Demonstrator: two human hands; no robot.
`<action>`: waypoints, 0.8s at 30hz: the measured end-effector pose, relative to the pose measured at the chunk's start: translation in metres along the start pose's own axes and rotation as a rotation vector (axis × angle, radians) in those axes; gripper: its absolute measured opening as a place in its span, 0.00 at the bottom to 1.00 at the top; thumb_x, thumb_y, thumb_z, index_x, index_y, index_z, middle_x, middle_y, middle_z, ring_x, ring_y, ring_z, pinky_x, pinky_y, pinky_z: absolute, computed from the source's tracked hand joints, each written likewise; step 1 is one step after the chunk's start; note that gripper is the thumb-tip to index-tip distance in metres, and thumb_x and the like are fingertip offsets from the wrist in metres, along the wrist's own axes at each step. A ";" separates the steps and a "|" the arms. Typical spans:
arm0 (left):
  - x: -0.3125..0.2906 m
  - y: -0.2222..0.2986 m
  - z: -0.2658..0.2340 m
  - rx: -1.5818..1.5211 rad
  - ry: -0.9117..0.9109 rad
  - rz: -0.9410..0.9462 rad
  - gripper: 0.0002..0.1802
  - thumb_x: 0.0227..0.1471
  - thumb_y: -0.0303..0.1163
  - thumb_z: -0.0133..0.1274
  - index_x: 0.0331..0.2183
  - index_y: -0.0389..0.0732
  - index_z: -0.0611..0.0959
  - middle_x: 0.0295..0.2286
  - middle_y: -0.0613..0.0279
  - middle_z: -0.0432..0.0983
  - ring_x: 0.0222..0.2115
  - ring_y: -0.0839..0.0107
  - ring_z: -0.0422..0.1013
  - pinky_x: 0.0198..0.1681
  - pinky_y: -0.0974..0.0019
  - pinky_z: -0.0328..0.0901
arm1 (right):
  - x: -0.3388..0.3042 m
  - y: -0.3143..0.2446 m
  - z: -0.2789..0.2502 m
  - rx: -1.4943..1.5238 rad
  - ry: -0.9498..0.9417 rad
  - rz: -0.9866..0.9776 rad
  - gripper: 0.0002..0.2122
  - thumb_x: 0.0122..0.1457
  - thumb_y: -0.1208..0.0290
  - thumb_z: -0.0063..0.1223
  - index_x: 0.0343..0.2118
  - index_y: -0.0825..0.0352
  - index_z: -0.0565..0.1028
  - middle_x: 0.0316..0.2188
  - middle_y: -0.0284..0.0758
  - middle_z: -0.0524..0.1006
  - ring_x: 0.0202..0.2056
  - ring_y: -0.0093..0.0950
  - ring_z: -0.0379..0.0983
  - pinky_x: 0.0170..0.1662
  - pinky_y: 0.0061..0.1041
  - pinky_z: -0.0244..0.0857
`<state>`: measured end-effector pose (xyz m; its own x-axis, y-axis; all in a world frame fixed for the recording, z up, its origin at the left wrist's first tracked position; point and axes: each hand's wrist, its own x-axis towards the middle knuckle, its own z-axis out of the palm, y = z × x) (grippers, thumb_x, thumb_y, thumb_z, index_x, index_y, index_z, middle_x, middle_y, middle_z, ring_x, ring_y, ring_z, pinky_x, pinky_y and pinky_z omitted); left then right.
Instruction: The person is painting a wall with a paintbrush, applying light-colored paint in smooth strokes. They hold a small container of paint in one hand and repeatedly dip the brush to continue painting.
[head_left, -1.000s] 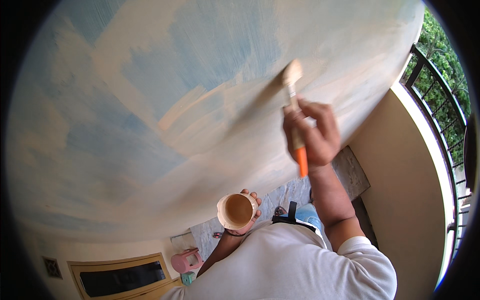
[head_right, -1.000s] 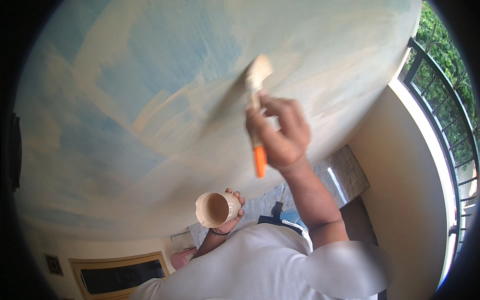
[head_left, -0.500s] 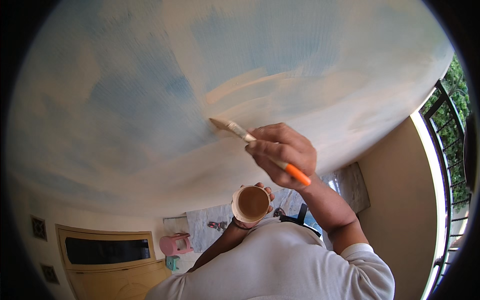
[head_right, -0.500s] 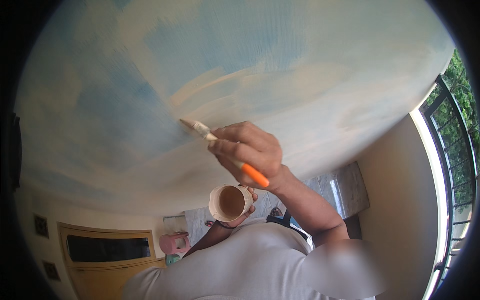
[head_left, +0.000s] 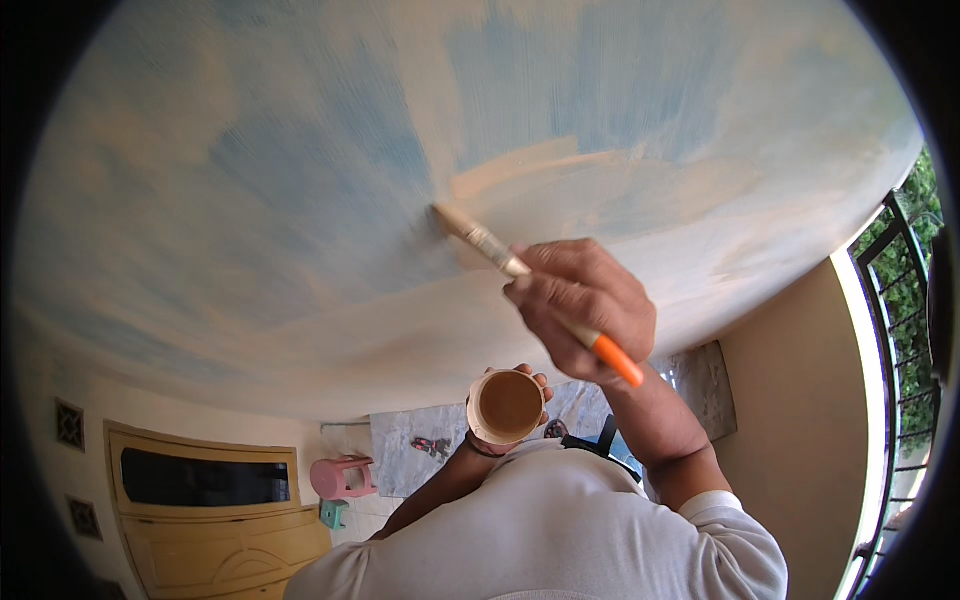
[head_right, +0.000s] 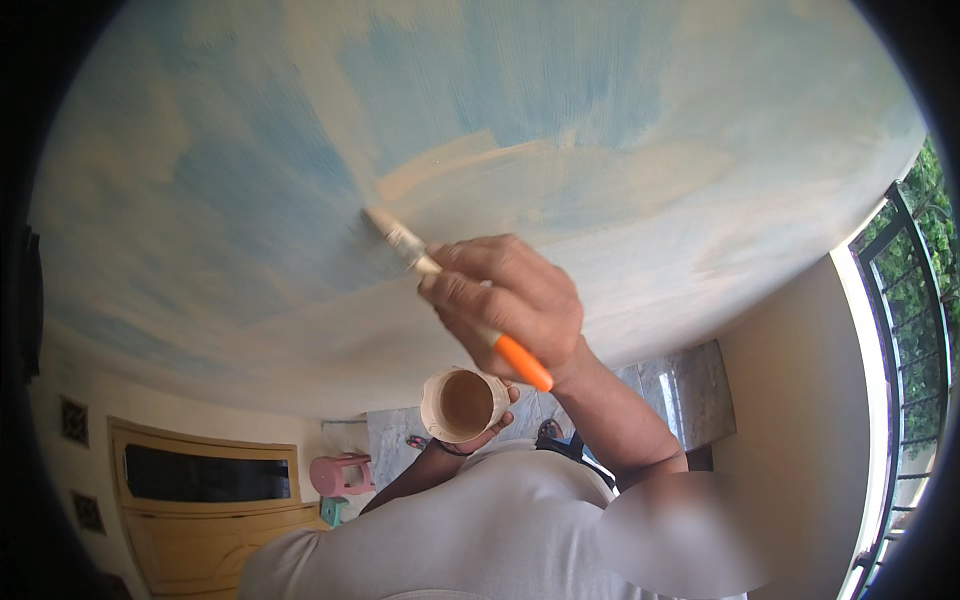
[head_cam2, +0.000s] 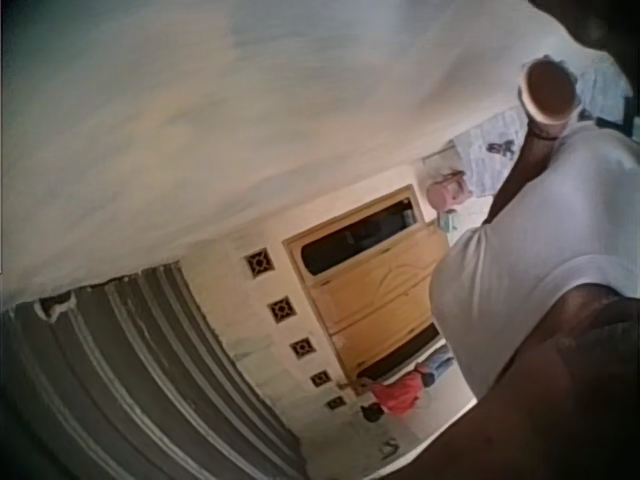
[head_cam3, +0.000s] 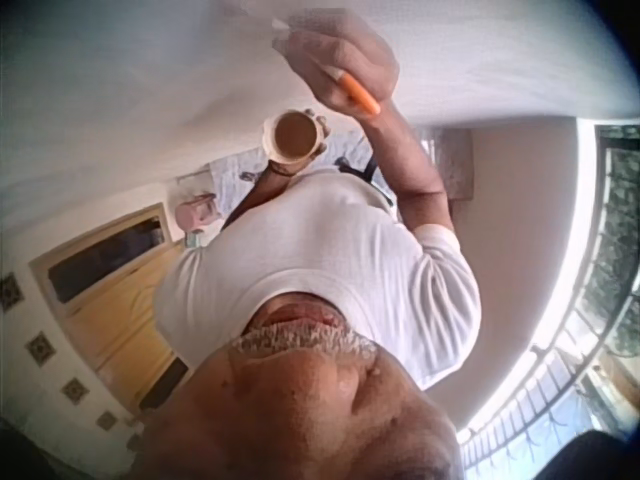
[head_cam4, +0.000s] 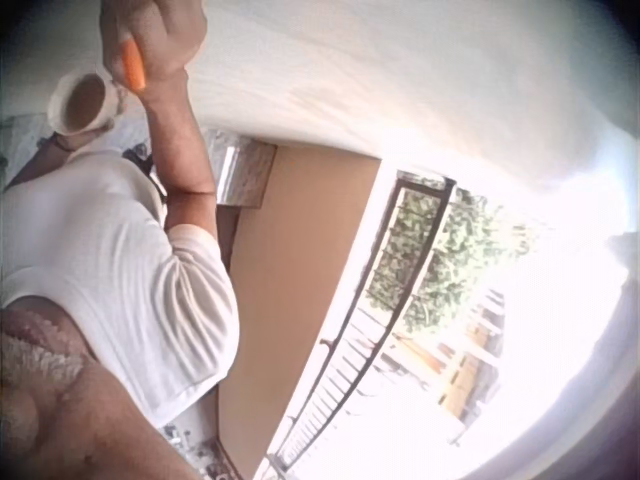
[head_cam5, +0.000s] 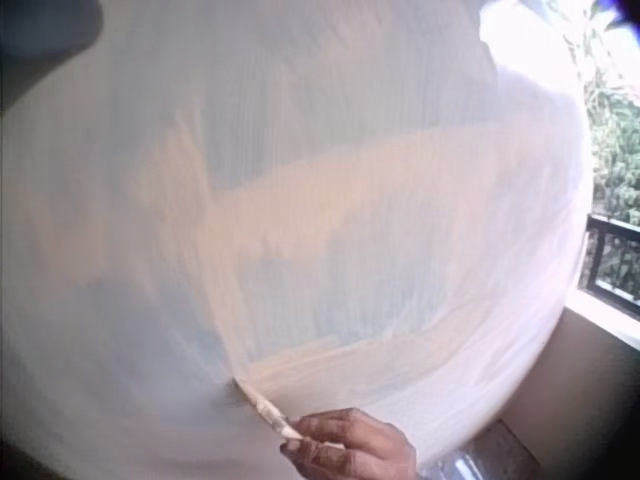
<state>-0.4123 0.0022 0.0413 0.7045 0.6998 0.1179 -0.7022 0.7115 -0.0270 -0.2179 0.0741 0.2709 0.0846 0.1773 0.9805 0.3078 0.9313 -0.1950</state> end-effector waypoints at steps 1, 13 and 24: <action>0.000 0.000 0.000 -0.003 -0.005 0.006 0.33 0.67 0.56 0.44 0.57 0.38 0.73 0.56 0.47 0.69 0.61 0.46 0.66 0.58 0.38 0.69 | 0.003 0.003 -0.007 -0.018 0.058 0.068 0.14 0.44 0.86 0.71 0.35 0.69 0.80 0.34 0.41 0.83 0.33 0.36 0.83 0.33 0.24 0.78; -0.004 0.000 -0.011 -0.058 0.016 0.017 0.32 0.67 0.55 0.47 0.58 0.38 0.74 0.56 0.45 0.69 0.61 0.45 0.64 0.57 0.39 0.70 | 0.018 -0.004 -0.007 0.113 0.033 0.097 0.11 0.52 0.88 0.65 0.36 0.70 0.78 0.34 0.43 0.84 0.33 0.34 0.82 0.34 0.27 0.76; -0.008 -0.001 -0.012 0.015 0.007 0.041 0.30 0.66 0.53 0.49 0.57 0.39 0.75 0.55 0.48 0.70 0.59 0.48 0.66 0.55 0.43 0.72 | 0.003 0.040 -0.148 -0.571 0.662 0.067 0.04 0.60 0.83 0.64 0.37 0.74 0.80 0.36 0.42 0.82 0.31 0.29 0.79 0.35 0.24 0.77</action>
<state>-0.4157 -0.0033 0.0289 0.6755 0.7291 0.1101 -0.7321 0.6809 -0.0171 -0.0648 0.0643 0.2628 0.5974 -0.1602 0.7858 0.6948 0.5927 -0.4074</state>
